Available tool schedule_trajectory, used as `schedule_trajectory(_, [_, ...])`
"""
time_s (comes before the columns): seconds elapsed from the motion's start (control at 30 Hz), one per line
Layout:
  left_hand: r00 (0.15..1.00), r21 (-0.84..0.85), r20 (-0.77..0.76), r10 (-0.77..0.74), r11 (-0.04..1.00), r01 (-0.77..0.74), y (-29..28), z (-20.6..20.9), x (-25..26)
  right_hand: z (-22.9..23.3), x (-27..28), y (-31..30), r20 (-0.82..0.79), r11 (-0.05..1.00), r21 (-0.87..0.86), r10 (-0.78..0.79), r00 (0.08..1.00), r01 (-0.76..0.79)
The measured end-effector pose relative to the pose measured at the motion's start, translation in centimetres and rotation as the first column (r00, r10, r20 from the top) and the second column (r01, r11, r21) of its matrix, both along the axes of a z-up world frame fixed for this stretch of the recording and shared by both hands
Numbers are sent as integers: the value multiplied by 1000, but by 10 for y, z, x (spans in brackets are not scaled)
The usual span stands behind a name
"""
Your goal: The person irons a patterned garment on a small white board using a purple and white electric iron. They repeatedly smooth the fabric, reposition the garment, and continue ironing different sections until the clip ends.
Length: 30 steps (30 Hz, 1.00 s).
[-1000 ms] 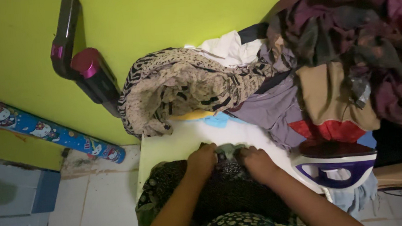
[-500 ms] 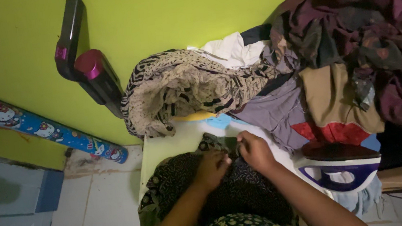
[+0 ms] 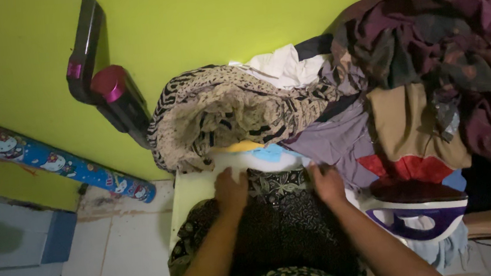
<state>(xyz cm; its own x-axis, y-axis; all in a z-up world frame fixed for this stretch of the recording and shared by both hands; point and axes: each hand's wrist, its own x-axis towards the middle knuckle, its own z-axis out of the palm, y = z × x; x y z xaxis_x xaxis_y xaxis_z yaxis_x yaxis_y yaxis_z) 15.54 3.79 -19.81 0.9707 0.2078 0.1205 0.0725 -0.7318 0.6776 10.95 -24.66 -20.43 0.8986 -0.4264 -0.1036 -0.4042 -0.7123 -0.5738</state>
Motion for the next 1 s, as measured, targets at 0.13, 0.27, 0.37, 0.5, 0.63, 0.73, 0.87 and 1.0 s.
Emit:
schedule_trajectory(0.13, [831, 71, -527, -180, 965, 254, 6, 23, 36, -23, 25, -10, -88, 998, 68, -11, 996, 17])
schedule_trajectory(0.27, [744, 83, -639, -196, 944, 319, -4, 24, 36, -26, 22, -1, -133, 992, 59, 115, 984, -108])
schedule_trajectory(0.37, [842, 28, -414, -347, 919, 393, 1, 6, 36, -13, 14, -1, 33, 975, 85, 202, 979, -204])
schedule_trajectory(0.5, [847, -52, -350, -401, 911, 409, 7, -16, 38, 3, -4, -12, 135, 969, 13, 242, 961, -246])
schedule_trajectory(0.63, [915, -85, -141, -379, 925, 370, -1, -22, 39, 7, -6, -13, 128, 985, 144, 82, 988, -100])
schedule_trajectory(0.73, [969, -336, -59, -240, 919, 207, -10, -19, 39, 8, 2, -4, 67, 866, 490, -155, 986, 103])
schedule_trajectory(0.87, [991, -662, 98, -86, 738, 129, -21, -8, 31, 14, -5, 12, 303, 862, 505, -126, 945, -47])
schedule_trajectory(1.0, [953, -453, 137, -270, 838, 303, -20, 1, -24, 31, -34, 30, 289, 969, 7, 233, 929, -245])
